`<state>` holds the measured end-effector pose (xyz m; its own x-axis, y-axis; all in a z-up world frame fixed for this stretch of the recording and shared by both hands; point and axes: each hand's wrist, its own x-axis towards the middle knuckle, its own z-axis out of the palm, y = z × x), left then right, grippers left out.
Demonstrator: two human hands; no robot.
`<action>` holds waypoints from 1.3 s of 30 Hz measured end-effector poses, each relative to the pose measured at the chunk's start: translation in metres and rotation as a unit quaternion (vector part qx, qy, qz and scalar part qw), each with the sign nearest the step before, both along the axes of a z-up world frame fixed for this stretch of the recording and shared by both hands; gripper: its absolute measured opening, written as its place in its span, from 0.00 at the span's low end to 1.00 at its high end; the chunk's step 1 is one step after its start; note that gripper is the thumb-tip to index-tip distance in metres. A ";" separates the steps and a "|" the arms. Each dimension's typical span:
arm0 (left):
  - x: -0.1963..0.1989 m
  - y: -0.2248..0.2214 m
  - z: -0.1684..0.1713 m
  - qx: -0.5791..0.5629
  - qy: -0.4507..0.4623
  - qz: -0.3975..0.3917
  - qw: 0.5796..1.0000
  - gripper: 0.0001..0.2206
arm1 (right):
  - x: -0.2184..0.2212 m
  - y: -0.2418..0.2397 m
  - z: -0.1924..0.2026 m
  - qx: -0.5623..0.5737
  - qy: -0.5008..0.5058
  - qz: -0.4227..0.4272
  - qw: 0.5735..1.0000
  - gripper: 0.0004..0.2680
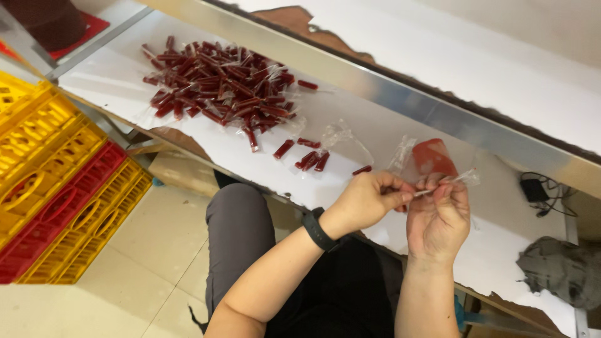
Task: The person fills small plastic bags with red liquid from a squeeze bottle and ties each bag shut by hand.
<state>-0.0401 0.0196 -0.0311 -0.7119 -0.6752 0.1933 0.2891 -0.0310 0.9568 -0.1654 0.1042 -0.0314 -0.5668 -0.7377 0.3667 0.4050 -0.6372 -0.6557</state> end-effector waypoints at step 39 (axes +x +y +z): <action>-0.022 0.011 -0.105 -0.347 -0.252 0.211 0.878 0.10 | -0.092 -0.132 -0.068 0.429 0.492 -0.242 0.718 0.14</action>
